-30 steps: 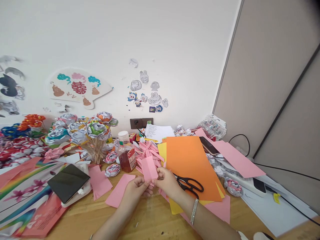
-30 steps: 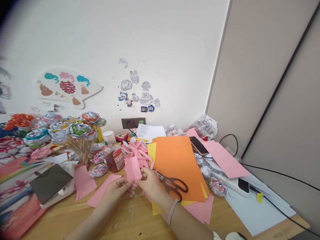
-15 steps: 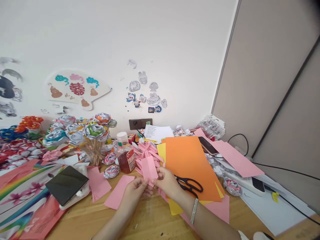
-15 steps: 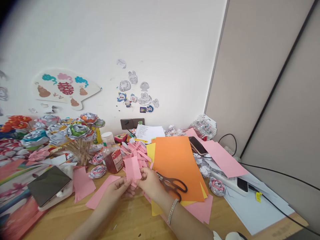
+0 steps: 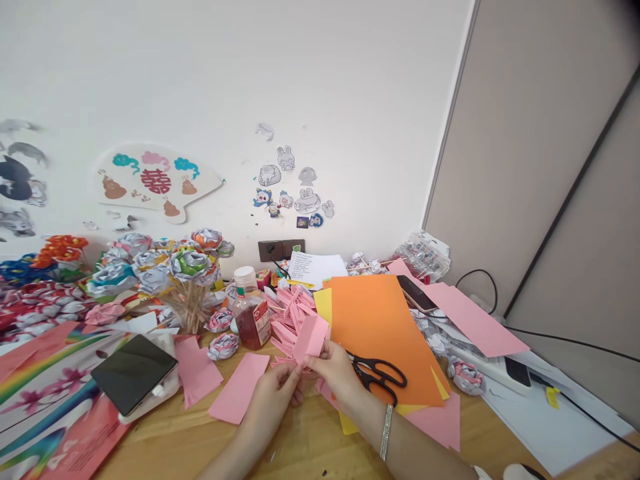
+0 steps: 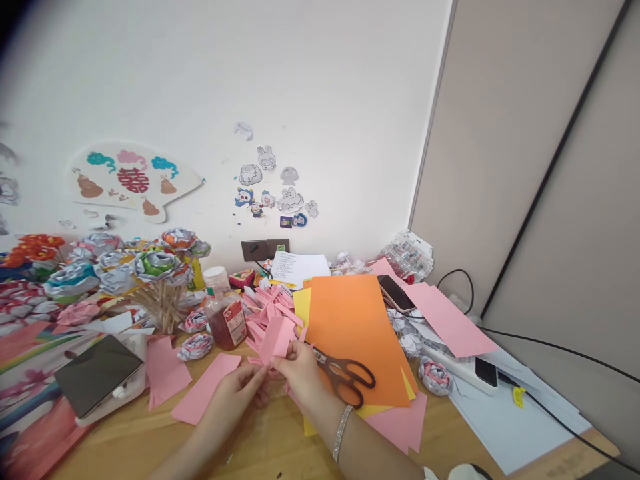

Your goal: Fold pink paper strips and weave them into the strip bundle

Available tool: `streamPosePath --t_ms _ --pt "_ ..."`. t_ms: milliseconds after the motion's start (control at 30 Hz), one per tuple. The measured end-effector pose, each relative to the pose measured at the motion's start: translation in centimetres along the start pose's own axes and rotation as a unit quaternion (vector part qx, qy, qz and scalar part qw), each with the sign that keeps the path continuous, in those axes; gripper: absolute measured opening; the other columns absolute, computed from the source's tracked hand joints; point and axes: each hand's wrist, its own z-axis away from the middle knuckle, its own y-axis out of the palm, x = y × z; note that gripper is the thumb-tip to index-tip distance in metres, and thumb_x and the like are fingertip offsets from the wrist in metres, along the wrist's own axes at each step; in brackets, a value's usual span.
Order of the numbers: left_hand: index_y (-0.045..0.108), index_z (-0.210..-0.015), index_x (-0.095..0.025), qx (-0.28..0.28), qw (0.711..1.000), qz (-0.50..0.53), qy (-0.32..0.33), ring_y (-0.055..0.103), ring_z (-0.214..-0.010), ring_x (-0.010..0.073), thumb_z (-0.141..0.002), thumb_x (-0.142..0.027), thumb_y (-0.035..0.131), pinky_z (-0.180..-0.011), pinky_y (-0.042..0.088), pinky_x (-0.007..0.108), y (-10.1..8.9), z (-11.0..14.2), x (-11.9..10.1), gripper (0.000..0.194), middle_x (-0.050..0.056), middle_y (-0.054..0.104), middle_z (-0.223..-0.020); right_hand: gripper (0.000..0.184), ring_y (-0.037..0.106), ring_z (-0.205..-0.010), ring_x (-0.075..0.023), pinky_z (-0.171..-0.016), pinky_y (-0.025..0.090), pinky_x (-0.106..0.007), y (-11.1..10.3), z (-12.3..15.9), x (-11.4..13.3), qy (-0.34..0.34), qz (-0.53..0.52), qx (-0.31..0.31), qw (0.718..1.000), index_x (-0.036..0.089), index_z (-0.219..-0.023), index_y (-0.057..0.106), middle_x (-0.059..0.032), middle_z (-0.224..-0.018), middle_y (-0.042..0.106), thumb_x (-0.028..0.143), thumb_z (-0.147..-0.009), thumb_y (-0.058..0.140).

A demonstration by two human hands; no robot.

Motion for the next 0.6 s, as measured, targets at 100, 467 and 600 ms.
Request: streamPosePath --t_ms 100,467,600 --pt "0.05 -0.057 -0.019 -0.012 0.999 -0.03 0.014 0.05 -0.046 0.0156 -0.072 -0.045 0.047 -0.046 0.038 0.023 -0.1 0.0 -0.3 0.03 -0.003 0.052 -0.047 0.03 0.057 -0.063 -0.0151 -0.064 0.045 -0.03 0.0 0.2 0.1 0.02 -0.057 -0.011 0.998 0.011 -0.072 0.056 -0.0038 -0.068 0.061 0.03 -0.053 0.071" --pt "0.047 -0.046 -0.02 0.001 1.0 0.002 -0.029 0.047 -0.04 0.0143 -0.07 -0.047 0.045 -0.041 0.034 0.022 0.1 0.4 -0.8 0.036 -0.003 0.052 -0.041 0.028 0.052 -0.054 -0.0109 -0.053 0.041 -0.023 -1.0 -0.5 0.9 0.007 0.026 0.012 1.0 0.012 -0.064 0.054 -0.0008 -0.058 0.056 0.036 -0.058 0.067" --pt "0.047 -0.045 -0.019 -0.037 0.998 -0.05 0.005 0.046 -0.041 0.0142 -0.069 -0.044 0.049 -0.042 0.032 0.022 -0.5 0.4 -0.9 0.035 -0.004 0.05 -0.04 0.024 0.042 -0.047 -0.0078 -0.047 0.035 -0.02 -1.4 -0.9 0.7 -0.042 0.12 0.026 0.991 0.015 -0.058 0.045 0.0053 -0.05 0.044 0.032 -0.063 0.061"
